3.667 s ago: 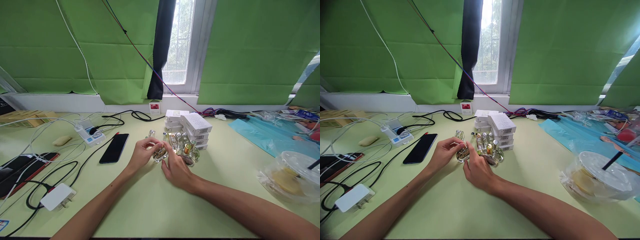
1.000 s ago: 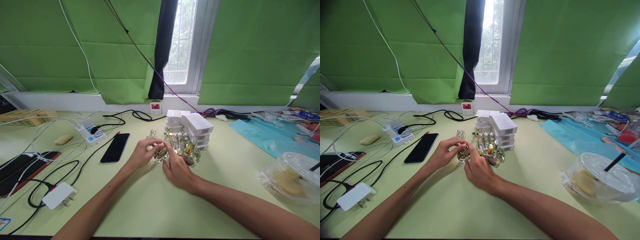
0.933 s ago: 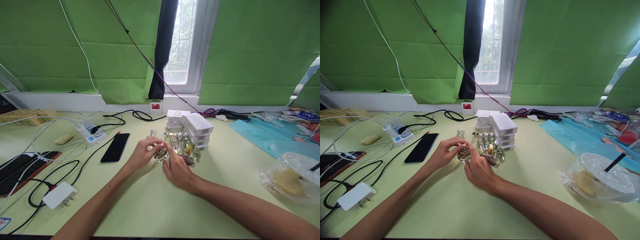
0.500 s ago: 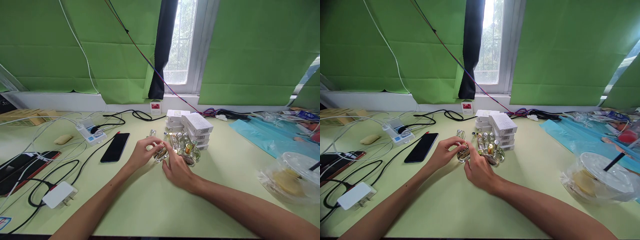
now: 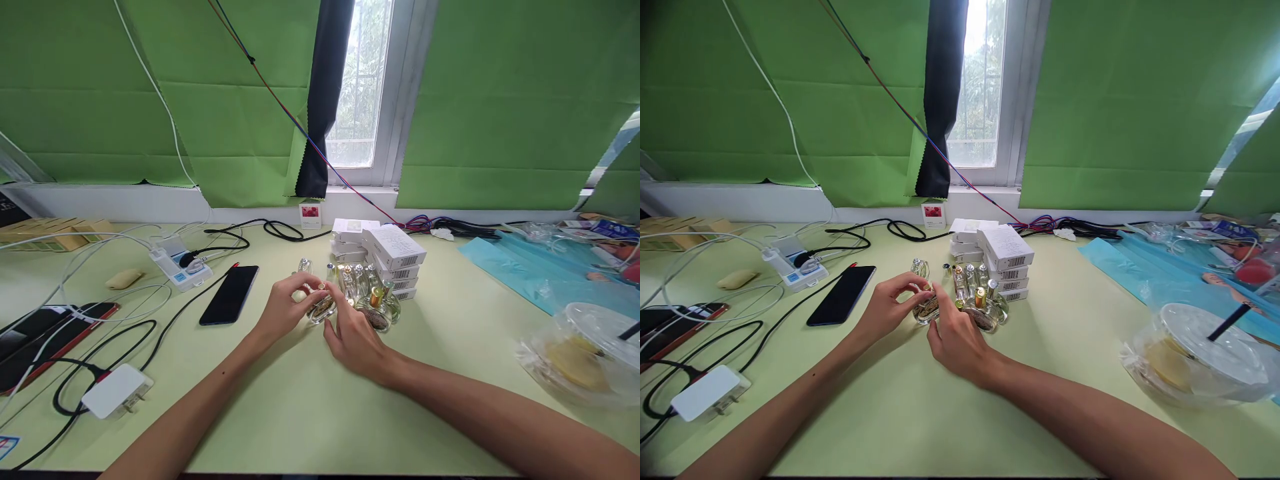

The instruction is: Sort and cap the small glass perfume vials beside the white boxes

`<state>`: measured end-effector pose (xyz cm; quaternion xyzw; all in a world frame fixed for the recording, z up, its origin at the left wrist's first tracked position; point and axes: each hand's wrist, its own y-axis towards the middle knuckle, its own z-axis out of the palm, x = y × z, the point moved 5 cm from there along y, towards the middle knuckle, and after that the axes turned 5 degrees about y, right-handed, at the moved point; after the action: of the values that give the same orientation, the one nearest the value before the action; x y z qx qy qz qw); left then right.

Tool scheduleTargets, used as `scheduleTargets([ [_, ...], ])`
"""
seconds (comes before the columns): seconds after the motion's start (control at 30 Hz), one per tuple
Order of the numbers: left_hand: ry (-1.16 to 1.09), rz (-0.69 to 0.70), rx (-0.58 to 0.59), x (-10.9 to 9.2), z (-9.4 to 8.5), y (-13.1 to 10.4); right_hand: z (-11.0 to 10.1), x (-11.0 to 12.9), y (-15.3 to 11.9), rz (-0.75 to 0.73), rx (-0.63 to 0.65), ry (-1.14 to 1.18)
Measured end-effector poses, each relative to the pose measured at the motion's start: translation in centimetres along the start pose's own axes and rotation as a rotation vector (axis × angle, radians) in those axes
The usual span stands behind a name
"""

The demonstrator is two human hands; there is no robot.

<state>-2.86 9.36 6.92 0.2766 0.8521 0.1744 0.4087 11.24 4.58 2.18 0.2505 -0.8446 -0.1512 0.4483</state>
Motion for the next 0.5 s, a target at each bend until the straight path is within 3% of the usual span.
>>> scheduleTargets([
  [0.5, 0.036, -0.034, -0.025, 0.3, 0.17, -0.08, -0.08, 0.01, -0.01, -0.007, 0.0, -0.039],
])
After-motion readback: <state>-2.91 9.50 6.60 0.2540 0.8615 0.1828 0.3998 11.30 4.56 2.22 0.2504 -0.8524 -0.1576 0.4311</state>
